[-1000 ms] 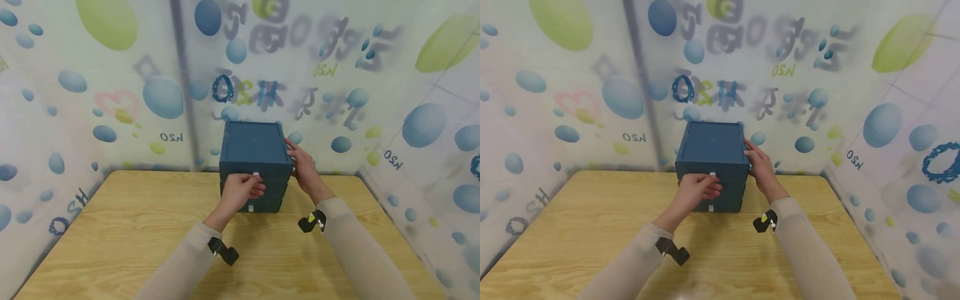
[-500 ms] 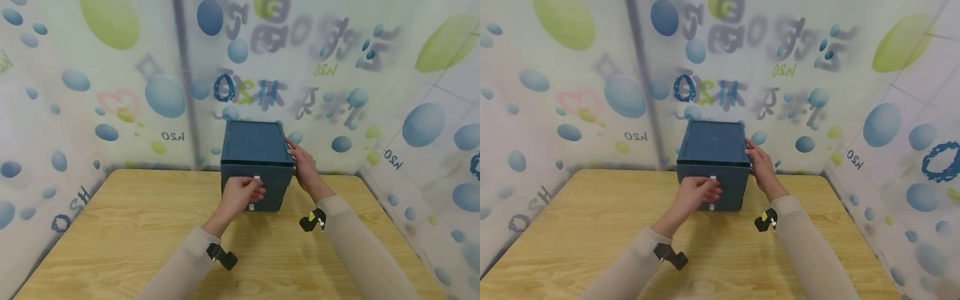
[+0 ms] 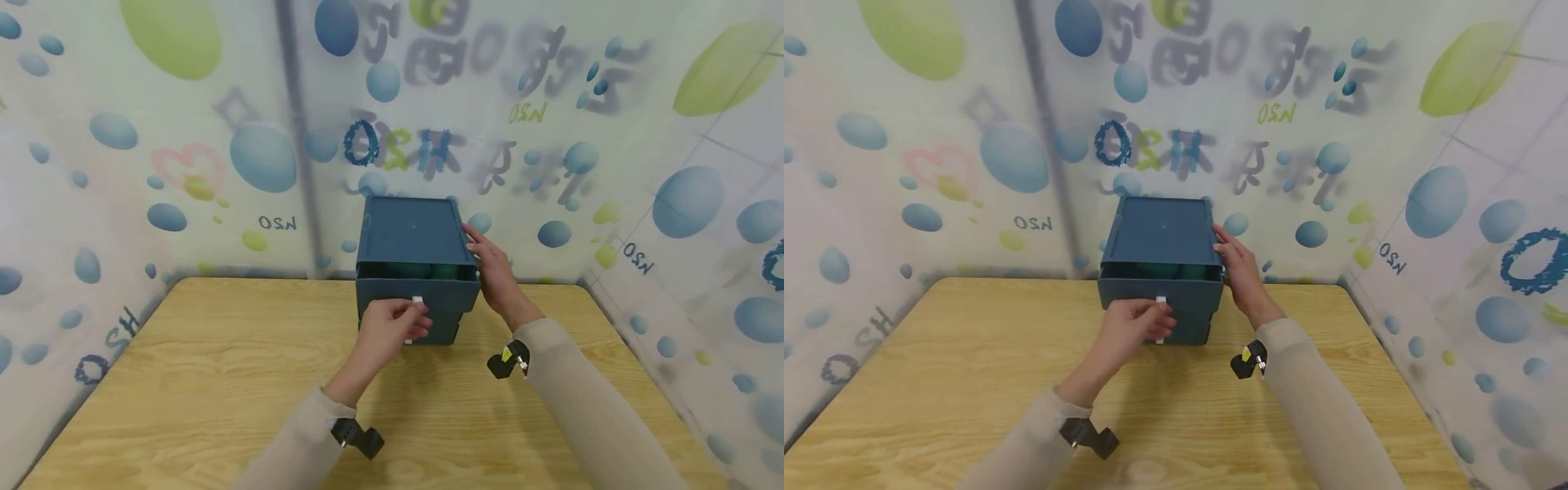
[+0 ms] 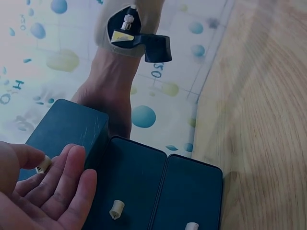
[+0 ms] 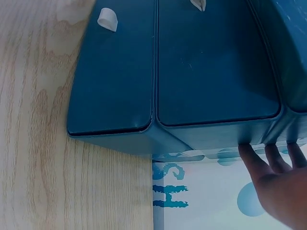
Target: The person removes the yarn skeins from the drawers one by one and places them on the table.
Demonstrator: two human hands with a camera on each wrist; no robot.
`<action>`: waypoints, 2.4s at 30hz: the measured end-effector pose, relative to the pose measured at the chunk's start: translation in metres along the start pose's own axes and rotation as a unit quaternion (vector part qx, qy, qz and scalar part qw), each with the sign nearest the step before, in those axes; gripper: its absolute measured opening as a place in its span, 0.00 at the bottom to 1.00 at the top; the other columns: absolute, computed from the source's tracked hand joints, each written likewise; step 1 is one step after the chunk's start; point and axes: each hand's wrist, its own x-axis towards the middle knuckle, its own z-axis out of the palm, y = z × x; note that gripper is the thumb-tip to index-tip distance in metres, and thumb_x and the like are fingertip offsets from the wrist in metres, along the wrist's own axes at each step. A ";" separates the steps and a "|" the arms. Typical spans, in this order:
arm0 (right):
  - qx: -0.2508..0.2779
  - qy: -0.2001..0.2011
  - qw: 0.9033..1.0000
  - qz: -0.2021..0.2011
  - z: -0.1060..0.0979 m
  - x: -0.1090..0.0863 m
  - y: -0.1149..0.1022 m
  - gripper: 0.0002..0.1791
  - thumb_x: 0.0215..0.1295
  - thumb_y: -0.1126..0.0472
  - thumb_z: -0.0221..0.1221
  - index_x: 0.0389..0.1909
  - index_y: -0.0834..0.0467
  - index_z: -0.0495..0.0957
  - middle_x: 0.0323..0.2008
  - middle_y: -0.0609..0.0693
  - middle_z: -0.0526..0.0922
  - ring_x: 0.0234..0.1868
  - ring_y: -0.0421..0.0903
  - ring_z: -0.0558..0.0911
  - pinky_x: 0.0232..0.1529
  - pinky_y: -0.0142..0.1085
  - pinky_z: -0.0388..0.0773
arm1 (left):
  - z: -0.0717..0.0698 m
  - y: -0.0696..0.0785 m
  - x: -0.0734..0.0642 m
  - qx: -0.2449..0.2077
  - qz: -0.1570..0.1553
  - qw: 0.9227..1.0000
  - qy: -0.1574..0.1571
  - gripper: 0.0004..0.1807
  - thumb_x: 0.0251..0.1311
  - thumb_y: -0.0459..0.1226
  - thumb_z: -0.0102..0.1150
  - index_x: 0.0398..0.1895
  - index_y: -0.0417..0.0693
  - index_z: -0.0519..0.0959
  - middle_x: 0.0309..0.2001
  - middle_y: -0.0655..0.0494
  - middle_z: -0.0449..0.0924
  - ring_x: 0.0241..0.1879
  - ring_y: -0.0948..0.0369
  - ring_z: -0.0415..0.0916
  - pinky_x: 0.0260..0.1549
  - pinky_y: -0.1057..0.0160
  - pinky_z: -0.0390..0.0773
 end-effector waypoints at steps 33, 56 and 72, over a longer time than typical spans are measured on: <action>-0.014 0.001 1.000 0.003 0.002 -0.002 -0.001 0.31 0.77 0.53 0.42 0.79 0.41 0.56 0.82 0.52 0.50 0.80 0.61 0.53 0.77 0.63 0.50 | 0.008 -0.006 -0.034 -0.010 0.024 1.000 -0.006 0.14 0.72 0.38 0.56 0.44 0.38 0.87 0.36 0.45 0.90 0.35 0.56 0.89 0.38 0.66 0.87; -0.027 0.000 1.000 -0.008 0.002 -0.002 -0.001 0.31 0.77 0.51 0.42 0.79 0.39 0.56 0.82 0.52 0.50 0.80 0.60 0.54 0.78 0.62 0.50 | 0.012 -0.007 -0.047 -0.042 0.008 0.999 -0.013 0.13 0.71 0.37 0.58 0.43 0.35 0.87 0.36 0.43 0.89 0.36 0.54 0.88 0.38 0.66 0.87; -0.030 0.003 1.000 -0.010 0.003 -0.003 0.000 0.30 0.78 0.51 0.43 0.79 0.39 0.56 0.82 0.51 0.52 0.80 0.59 0.56 0.77 0.61 0.52 | 0.015 -0.006 -0.058 -0.036 0.009 0.999 -0.009 0.14 0.71 0.40 0.59 0.40 0.37 0.88 0.34 0.44 0.89 0.32 0.61 0.86 0.37 0.67 0.86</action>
